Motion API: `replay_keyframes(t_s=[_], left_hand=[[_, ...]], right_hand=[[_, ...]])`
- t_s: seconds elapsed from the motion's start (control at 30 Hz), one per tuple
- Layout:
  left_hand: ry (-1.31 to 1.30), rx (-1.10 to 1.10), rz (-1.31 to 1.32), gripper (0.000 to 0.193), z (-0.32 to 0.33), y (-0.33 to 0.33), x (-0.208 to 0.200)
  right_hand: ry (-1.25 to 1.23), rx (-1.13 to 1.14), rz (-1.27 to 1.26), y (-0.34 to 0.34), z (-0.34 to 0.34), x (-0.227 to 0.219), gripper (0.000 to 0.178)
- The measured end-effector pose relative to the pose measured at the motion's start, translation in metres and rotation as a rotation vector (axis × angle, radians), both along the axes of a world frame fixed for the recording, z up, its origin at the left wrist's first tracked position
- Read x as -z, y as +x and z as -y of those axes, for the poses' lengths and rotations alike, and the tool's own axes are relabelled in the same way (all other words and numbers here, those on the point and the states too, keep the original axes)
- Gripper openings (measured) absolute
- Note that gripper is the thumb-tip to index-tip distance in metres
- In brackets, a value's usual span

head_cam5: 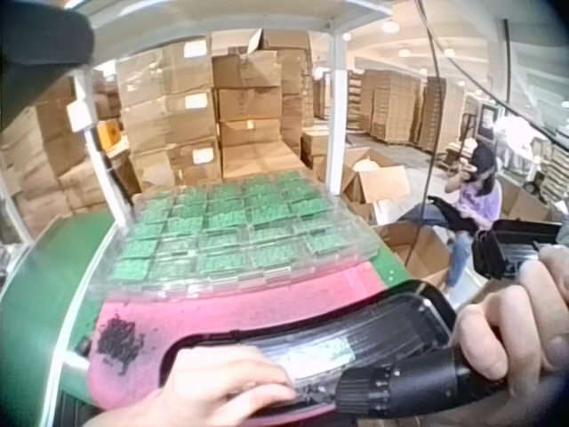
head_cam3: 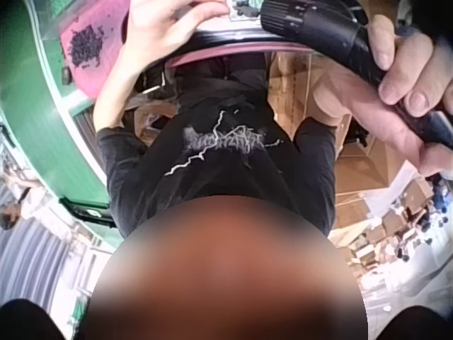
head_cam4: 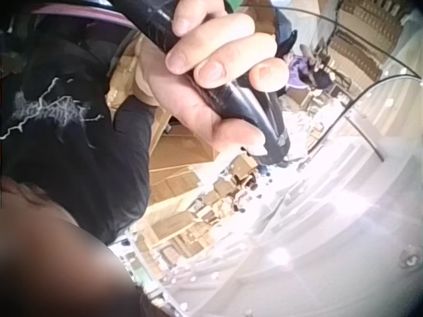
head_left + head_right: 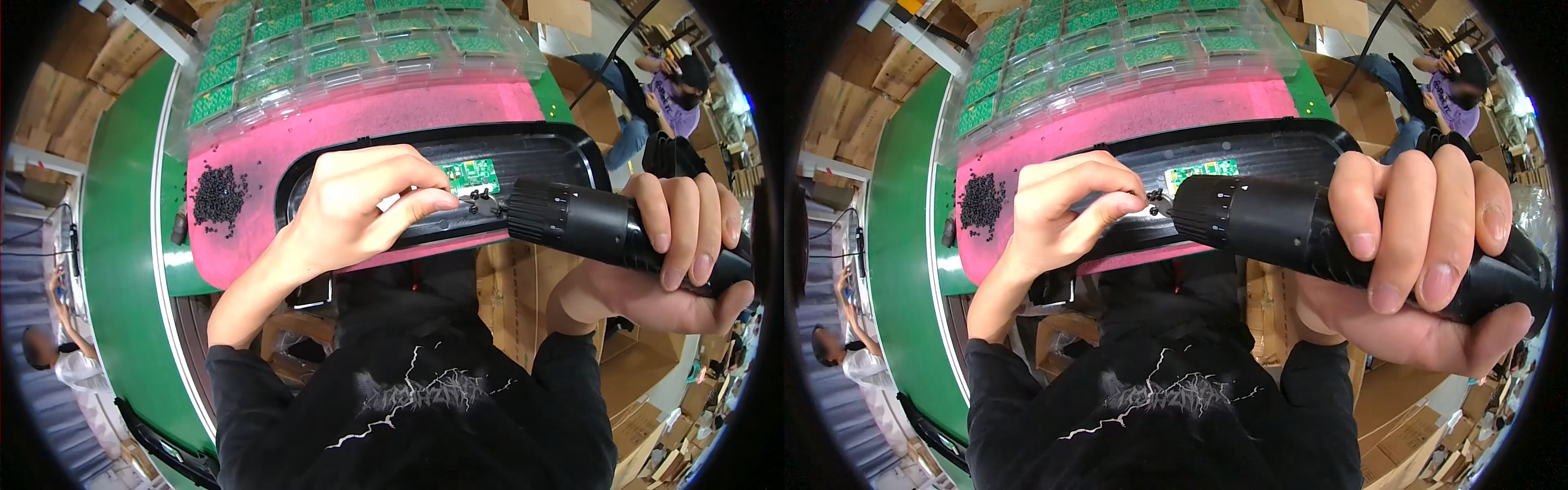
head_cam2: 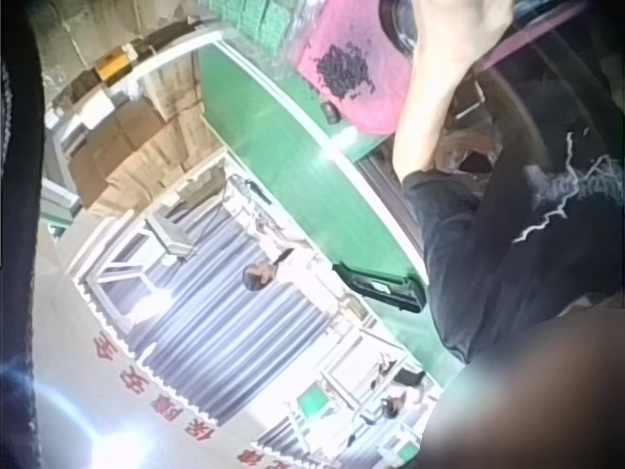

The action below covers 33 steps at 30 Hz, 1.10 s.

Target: Assembling circuit boards into plastic housings using an electric screwdriver.

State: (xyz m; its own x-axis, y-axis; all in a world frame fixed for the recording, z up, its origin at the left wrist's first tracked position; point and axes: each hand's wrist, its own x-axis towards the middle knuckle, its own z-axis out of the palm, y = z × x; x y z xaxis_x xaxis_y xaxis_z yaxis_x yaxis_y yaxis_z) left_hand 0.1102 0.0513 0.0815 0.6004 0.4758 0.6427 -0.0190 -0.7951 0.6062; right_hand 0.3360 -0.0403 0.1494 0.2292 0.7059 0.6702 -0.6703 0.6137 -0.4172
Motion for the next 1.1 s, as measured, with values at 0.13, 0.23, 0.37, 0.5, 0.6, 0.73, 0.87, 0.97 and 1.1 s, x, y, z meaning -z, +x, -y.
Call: replay_keyframes(t_s=[0.13,0.23,0.37,0.5,0.6,0.73,0.87,0.97,1.1], left_hand=[[0.186,0.015,0.053,0.015,-0.004,0.007,0.007],[0.265,-0.008,0.079,0.02,-0.003,0.01,0.008],[0.276,0.018,-0.017,0.021,-0.004,0.011,0.005],[0.184,0.059,-0.059,0.024,-0.008,0.012,0.002],[0.122,0.087,-0.085,0.023,-0.015,0.013,0.005],[0.175,0.052,-0.081,0.019,-0.017,0.017,0.008],[0.173,0.044,-0.065,0.018,-0.019,0.018,0.009],[0.164,0.035,-0.083,0.017,-0.021,0.018,0.01],[0.158,0.07,-0.129,0.017,-0.021,0.019,0.007]], right_hand=[[0.008,-0.025,0.009,0.0,-0.001,0.001,0.032],[0.0,-0.031,0.022,-0.002,0.0,0.002,0.032],[-0.007,-0.007,0.076,-0.003,-0.002,0.004,0.035],[0.025,-0.037,0.091,-0.004,-0.008,0.01,0.04],[0.016,-0.029,0.083,0.0,-0.011,0.013,0.039],[0.007,-0.015,0.064,0.001,-0.011,0.015,0.039],[0.008,-0.002,0.079,0.004,-0.012,0.017,0.038],[0.007,0.01,0.074,0.005,-0.013,0.019,0.038],[0.0,0.001,0.095,0.007,-0.014,0.019,0.039]])
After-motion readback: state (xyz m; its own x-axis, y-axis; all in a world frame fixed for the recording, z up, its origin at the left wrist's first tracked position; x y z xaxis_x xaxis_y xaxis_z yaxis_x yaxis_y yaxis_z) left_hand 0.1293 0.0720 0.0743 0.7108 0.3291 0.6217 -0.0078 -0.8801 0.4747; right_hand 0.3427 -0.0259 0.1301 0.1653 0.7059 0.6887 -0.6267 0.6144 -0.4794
